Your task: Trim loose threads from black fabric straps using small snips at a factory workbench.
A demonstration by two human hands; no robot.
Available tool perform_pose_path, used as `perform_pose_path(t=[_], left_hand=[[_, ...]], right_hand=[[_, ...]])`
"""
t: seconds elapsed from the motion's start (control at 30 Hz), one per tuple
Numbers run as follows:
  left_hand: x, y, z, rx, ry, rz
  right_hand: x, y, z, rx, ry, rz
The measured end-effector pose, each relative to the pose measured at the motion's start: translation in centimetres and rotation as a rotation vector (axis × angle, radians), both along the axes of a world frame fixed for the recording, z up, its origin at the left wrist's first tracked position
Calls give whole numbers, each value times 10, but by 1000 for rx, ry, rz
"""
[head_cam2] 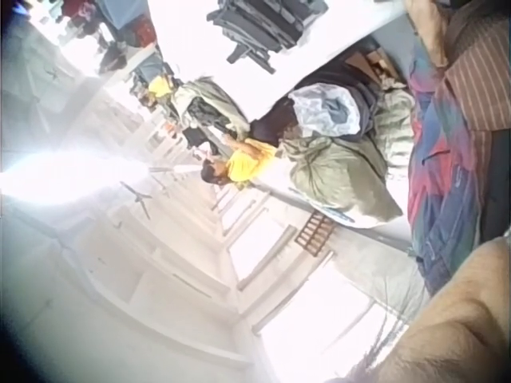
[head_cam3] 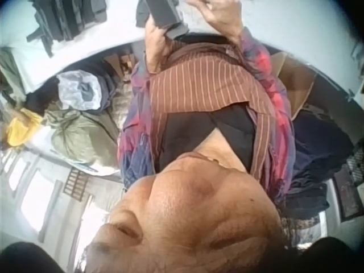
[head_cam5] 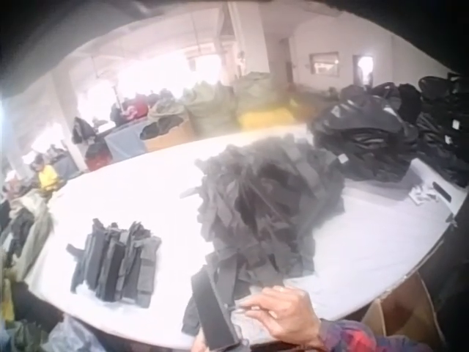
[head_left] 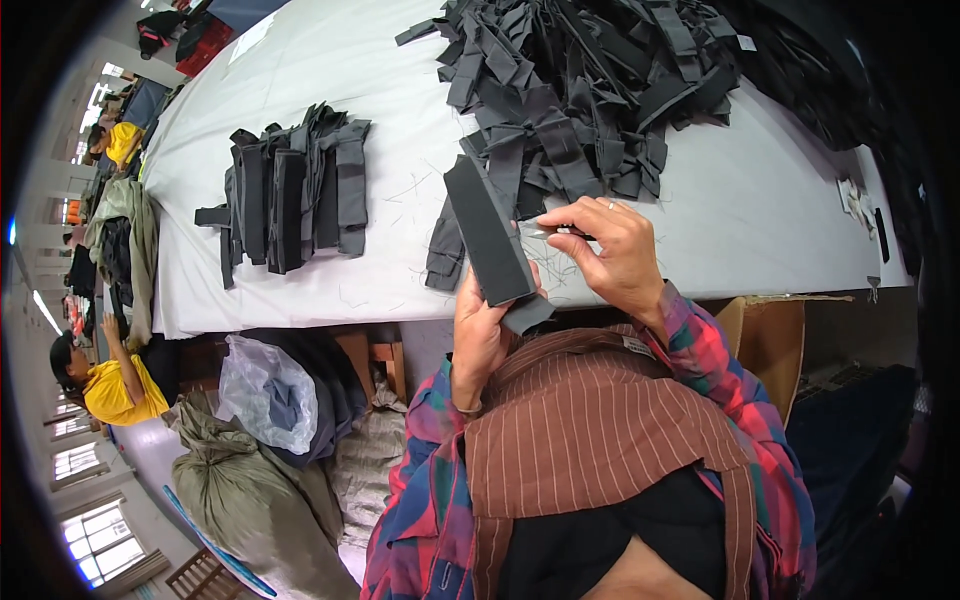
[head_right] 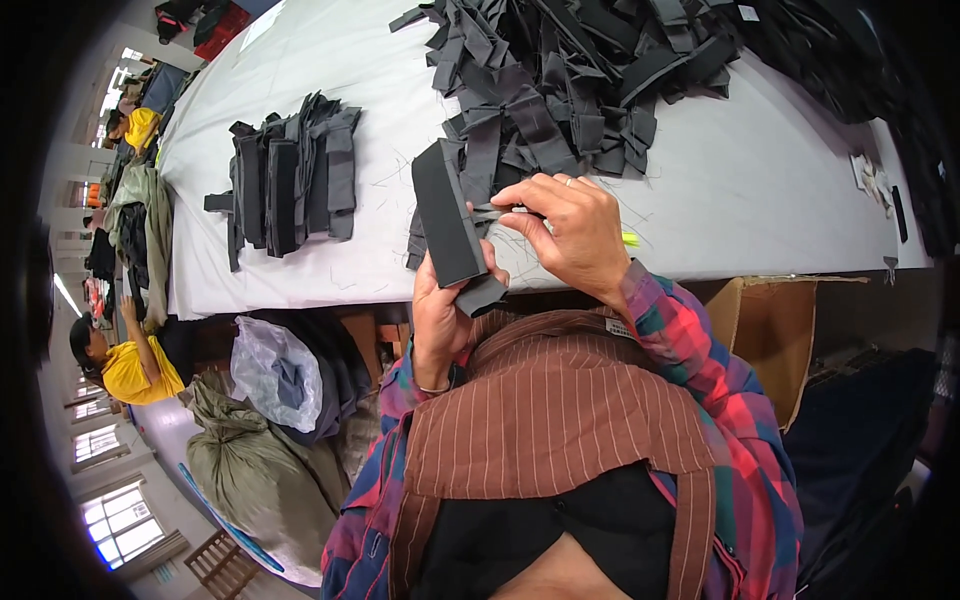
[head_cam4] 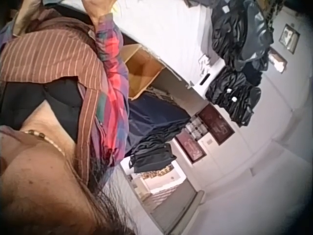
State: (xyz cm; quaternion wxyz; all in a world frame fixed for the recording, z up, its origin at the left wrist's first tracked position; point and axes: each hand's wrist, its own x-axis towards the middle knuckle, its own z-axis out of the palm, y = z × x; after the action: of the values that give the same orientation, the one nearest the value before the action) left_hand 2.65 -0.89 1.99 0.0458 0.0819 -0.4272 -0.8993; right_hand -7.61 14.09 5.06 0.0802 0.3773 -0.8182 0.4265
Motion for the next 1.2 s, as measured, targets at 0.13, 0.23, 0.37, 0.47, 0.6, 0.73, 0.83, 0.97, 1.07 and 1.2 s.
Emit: perform_pose_path(t=[0.13,0.23,0.37,0.47,0.6,0.73,0.83,0.97,1.07,1.2], left_hand=[[0,-1,-2,-23,14,0],[1,-1,-2,-11,20,-7],[4,-1,-8,22,-19,-25],[4,-2,-12,40,11,-77],[5,-2,-14,119,57,-97],[8,-4,-36,-81,-10,-56],[8,-2,-35,-221,-34,-28],[7,0,-27,-406,0,-33],[6,-2,-23,-511,23,-43],[2,-2,-18,-544,34,6]], right_hand=[[0,1,-2,-45,-38,64],[-1,1,-6,-119,-123,96],[0,0,-4,-117,-157,102],[0,0,-4,-105,-80,89],[-2,2,-8,-25,-63,69],[3,0,0,-105,-135,54],[7,-5,3,-70,-147,115],[8,-10,0,-53,-148,139],[7,-10,-2,-34,-131,153],[7,-7,-4,-94,-283,170]])
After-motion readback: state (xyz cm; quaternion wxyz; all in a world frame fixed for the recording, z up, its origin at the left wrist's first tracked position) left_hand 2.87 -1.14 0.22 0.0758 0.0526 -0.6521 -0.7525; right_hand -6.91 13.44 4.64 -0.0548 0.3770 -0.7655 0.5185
